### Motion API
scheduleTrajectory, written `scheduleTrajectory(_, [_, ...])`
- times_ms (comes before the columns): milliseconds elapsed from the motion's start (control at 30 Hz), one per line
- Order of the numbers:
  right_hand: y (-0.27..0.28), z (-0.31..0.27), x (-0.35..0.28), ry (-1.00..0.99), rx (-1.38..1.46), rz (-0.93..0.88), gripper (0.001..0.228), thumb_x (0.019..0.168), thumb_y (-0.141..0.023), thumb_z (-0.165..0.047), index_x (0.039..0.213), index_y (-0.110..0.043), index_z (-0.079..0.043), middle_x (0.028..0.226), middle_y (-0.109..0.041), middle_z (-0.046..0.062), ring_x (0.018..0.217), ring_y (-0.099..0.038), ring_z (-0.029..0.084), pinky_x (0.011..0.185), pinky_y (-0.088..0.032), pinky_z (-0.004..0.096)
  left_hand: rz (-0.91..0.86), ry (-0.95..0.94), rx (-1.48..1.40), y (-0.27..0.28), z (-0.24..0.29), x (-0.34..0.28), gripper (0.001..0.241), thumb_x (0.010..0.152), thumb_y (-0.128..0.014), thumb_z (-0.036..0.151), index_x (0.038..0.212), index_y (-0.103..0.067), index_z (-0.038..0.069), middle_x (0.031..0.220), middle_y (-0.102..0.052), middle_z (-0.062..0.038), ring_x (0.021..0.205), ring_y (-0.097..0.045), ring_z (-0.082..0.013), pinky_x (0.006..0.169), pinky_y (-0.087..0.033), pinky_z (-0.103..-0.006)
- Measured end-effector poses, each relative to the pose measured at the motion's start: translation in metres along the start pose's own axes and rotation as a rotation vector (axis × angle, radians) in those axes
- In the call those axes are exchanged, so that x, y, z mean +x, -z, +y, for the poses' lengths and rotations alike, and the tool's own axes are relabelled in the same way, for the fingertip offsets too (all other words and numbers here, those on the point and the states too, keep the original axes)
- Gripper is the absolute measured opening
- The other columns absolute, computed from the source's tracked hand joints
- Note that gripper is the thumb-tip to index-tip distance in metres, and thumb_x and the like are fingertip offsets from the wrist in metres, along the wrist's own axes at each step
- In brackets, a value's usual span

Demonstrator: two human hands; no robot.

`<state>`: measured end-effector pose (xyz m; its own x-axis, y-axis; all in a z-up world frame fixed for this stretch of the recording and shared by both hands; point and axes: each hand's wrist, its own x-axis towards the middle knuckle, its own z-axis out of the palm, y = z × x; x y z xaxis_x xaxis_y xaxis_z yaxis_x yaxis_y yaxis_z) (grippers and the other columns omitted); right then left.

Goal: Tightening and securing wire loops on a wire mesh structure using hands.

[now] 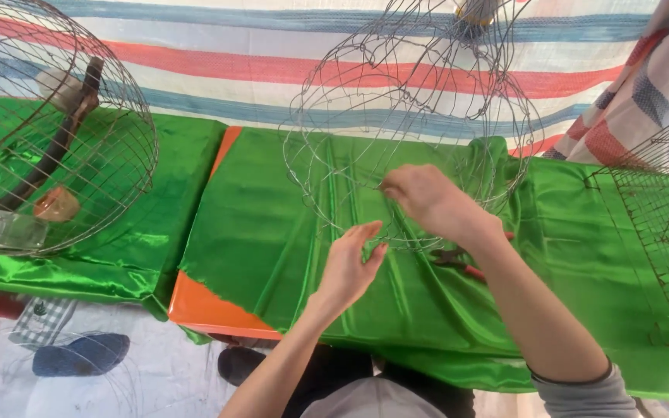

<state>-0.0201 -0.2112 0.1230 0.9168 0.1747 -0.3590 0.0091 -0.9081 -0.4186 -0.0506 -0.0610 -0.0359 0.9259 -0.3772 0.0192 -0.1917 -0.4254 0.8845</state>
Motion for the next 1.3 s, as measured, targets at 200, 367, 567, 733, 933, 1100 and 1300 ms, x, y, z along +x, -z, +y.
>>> scheduleTrajectory(200, [0.006, -0.007, 0.003, -0.002, -0.086, -0.098, 0.035, 0.108, -0.045, -0.013, 0.141, -0.059, -0.007, 0.128, -0.070, 0.016, 0.110, -0.073, 0.027, 0.105, -0.055, 0.040, 0.076, -0.260, 0.505, -0.043, -0.074, 0.035, 0.016, 0.098, -0.067, 0.026, 0.109, -0.074, 0.018, 0.093, -0.072, -0.001, 0.099, -0.069, -0.0204, 0.092, -0.048, -0.0344])
scheduleTrajectory(367, [0.010, -0.003, 0.008, 0.051, -0.180, -0.118, 0.033, 0.107, -0.046, -0.008, 0.136, -0.061, -0.008, 0.112, -0.074, 0.014, 0.090, -0.075, 0.023, 0.090, -0.061, 0.037, 0.092, -0.265, 0.504, -0.036, -0.068, 0.040, 0.006, 0.095, -0.068, 0.026, 0.099, -0.071, 0.023, 0.082, -0.067, 0.003, 0.088, -0.068, -0.0198, 0.091, -0.046, -0.0362])
scheduleTrajectory(567, [0.008, 0.005, 0.003, 0.064, -0.241, -0.091, 0.028, 0.106, -0.047, -0.007, 0.127, -0.064, -0.010, 0.105, -0.075, 0.010, 0.086, -0.077, 0.022, 0.083, -0.063, 0.035, 0.021, -0.284, 0.531, -0.034, -0.075, 0.042, 0.008, 0.097, -0.061, 0.023, 0.090, -0.063, 0.021, 0.079, -0.066, 0.004, 0.083, -0.068, -0.0187, 0.090, -0.044, -0.0356])
scheduleTrajectory(733, [0.006, 0.015, 0.008, 0.117, -0.215, -0.059, 0.026, 0.105, -0.048, -0.007, 0.123, -0.066, -0.012, 0.106, -0.076, 0.010, 0.092, -0.077, 0.024, 0.085, -0.063, 0.036, 0.018, -0.246, 0.393, -0.026, -0.062, 0.037, 0.010, 0.095, -0.061, 0.011, 0.102, -0.063, 0.018, 0.090, -0.073, -0.003, 0.090, -0.074, -0.0233, 0.100, -0.046, -0.0406])
scheduleTrajectory(933, [0.012, 0.014, 0.012, 0.119, -0.168, -0.089, 0.028, 0.104, -0.049, -0.004, 0.126, -0.065, -0.009, 0.112, -0.076, 0.013, 0.102, -0.076, 0.027, 0.093, -0.061, 0.039, -0.024, -0.149, 0.231, -0.013, -0.046, 0.036, 0.020, 0.091, -0.059, 0.001, 0.106, -0.059, 0.015, 0.096, -0.075, -0.006, 0.098, -0.074, -0.0278, 0.108, -0.044, -0.0475])
scheduleTrajectory(1100, [0.038, 0.036, -0.014, 0.248, 0.200, 0.208, 0.029, 0.103, -0.046, -0.001, 0.125, -0.065, 0.001, 0.112, -0.073, 0.022, 0.101, -0.073, 0.033, 0.096, -0.058, 0.043, -0.088, -0.123, 0.245, -0.005, -0.043, 0.036, 0.013, 0.092, -0.063, 0.009, 0.101, -0.063, 0.019, 0.099, -0.076, -0.001, 0.101, -0.072, -0.0225, 0.105, -0.044, -0.0411])
scheduleTrajectory(1300, [0.025, 0.075, -0.039, 0.006, 0.000, 0.216, 0.028, 0.101, -0.049, -0.002, 0.124, -0.065, 0.000, 0.111, -0.074, 0.021, 0.099, -0.074, 0.031, 0.096, -0.058, 0.042, -0.093, -0.129, 0.259, 0.000, -0.036, 0.036, 0.012, 0.090, -0.066, 0.012, 0.101, -0.066, 0.018, 0.099, -0.077, -0.001, 0.102, -0.072, -0.0235, 0.101, -0.045, -0.0402])
